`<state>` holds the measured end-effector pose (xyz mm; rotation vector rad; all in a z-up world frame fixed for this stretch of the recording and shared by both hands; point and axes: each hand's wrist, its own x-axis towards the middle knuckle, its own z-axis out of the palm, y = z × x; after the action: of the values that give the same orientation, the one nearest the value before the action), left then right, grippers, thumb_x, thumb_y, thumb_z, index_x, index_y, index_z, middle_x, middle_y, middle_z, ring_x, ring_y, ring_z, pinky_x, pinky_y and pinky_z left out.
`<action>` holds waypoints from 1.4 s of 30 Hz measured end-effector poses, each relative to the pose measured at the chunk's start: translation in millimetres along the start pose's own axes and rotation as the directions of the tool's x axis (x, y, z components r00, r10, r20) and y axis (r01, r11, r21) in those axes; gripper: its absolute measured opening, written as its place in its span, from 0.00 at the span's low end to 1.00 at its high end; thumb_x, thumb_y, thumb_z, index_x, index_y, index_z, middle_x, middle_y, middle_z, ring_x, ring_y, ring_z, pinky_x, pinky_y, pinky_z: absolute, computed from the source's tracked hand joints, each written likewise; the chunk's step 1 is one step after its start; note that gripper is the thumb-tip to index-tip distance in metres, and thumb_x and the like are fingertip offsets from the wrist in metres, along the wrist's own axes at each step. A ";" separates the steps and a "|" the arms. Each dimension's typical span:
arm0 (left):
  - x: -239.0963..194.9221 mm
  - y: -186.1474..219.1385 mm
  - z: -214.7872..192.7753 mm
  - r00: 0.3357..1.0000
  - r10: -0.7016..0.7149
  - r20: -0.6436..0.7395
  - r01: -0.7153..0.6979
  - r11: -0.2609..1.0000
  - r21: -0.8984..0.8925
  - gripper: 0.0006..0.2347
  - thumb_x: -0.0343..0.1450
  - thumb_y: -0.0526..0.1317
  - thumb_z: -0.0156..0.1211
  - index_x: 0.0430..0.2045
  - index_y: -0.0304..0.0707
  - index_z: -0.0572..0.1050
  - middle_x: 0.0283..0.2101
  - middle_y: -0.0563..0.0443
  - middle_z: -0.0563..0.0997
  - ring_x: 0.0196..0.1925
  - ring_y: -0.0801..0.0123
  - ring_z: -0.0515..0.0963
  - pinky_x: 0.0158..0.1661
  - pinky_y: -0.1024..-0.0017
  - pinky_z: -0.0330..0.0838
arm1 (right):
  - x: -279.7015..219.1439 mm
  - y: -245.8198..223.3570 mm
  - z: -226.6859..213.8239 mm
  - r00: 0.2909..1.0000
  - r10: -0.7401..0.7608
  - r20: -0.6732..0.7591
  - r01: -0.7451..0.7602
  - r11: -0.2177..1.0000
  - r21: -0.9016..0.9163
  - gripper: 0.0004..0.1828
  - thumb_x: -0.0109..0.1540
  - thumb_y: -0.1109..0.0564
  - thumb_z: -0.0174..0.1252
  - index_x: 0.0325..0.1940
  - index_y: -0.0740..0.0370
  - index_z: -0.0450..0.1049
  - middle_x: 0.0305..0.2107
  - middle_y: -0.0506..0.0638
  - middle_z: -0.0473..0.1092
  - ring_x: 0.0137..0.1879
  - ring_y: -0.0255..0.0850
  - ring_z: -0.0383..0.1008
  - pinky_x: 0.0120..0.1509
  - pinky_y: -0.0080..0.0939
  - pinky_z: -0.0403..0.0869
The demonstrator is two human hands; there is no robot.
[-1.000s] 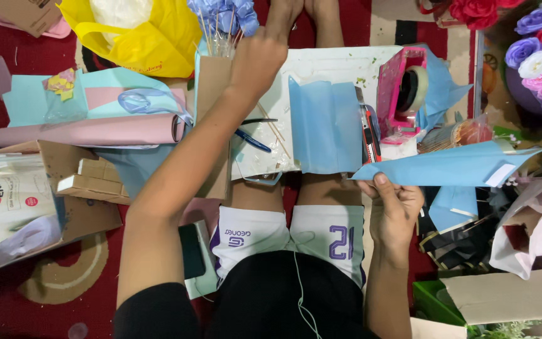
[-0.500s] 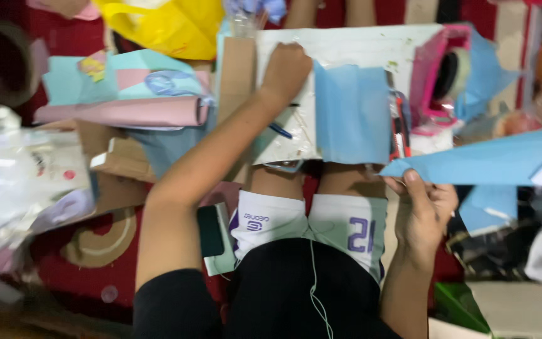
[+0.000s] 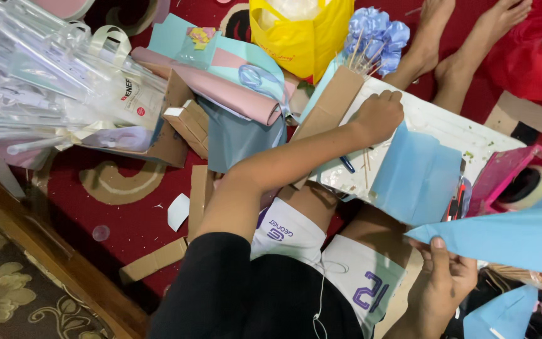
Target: The person assembles a bouquet by folding and arranging blue wrapping paper around artificial flowers, using tape and a utility knife.
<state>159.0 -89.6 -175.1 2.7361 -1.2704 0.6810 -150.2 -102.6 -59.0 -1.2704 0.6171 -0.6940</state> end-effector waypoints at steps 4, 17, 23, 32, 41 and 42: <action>13.8 -4.8 8.4 0.986 -0.089 0.140 0.121 0.964 -0.236 0.09 0.56 0.26 0.52 0.20 0.41 0.76 0.31 0.48 0.74 0.34 0.55 0.75 0.21 0.60 0.72 | -1.6 -4.7 5.7 1.000 0.005 0.025 -0.004 1.000 -0.021 0.07 0.64 0.58 0.54 0.44 0.62 0.67 0.26 0.46 0.65 0.33 0.41 0.71 0.44 0.40 0.79; 26.8 -15.6 -24.5 0.922 -0.058 0.383 0.202 0.915 -0.348 0.09 0.59 0.30 0.52 0.27 0.45 0.75 0.34 0.53 0.79 0.37 0.56 0.79 0.28 0.56 0.72 | 1.1 -9.5 15.2 0.995 0.061 -0.076 -0.062 0.998 -0.005 0.10 0.64 0.60 0.52 0.48 0.62 0.64 0.30 0.51 0.66 0.29 0.38 0.69 0.39 0.33 0.76; -18.2 -8.8 -189.9 0.981 0.174 0.080 -0.018 0.497 -0.867 0.10 0.66 0.38 0.49 0.36 0.39 0.74 0.39 0.51 0.76 0.40 0.64 0.76 0.40 0.66 0.67 | 20.5 -14.7 21.2 0.960 -0.273 -0.059 0.247 0.927 -0.281 0.18 0.63 0.62 0.50 0.58 0.66 0.60 0.46 0.56 0.67 0.51 0.39 0.67 0.54 0.35 0.69; -66.5 27.0 -276.7 0.934 0.155 0.323 0.305 0.128 -0.944 0.31 0.63 0.47 0.58 0.60 0.39 0.54 0.59 0.44 0.66 0.54 0.66 0.74 0.48 0.75 0.72 | 23.4 -32.4 69.5 0.824 -0.534 0.188 0.491 0.509 -0.707 0.13 0.58 0.72 0.47 0.47 0.76 0.66 0.39 0.58 0.52 0.46 0.47 0.59 0.45 0.40 0.67; -70.1 19.3 -229.6 0.905 -0.340 0.255 0.185 -0.225 -0.957 0.06 0.69 0.38 0.56 0.27 0.35 0.76 0.23 0.54 0.78 0.28 0.82 0.71 0.28 0.77 0.72 | 22.5 -29.2 60.1 0.763 -0.628 0.157 0.628 0.660 -0.413 0.11 0.57 0.62 0.56 0.43 0.65 0.70 0.36 0.52 0.59 0.43 0.47 0.61 0.46 0.43 0.65; -66.7 14.7 -241.2 0.905 -0.340 0.256 0.186 -0.225 -0.956 0.06 0.69 0.38 0.56 0.27 0.35 0.76 0.23 0.54 0.78 0.28 0.82 0.71 0.28 0.77 0.72 | 23.0 -31.7 58.8 0.764 -0.627 0.157 0.627 0.661 -0.413 0.11 0.57 0.62 0.56 0.43 0.65 0.70 0.36 0.52 0.59 0.43 0.47 0.61 0.46 0.43 0.65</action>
<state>21.3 2.5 13.1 1.3253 -0.5068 -0.2907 -95.2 -87.6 -17.4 -1.9589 0.3203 -1.1707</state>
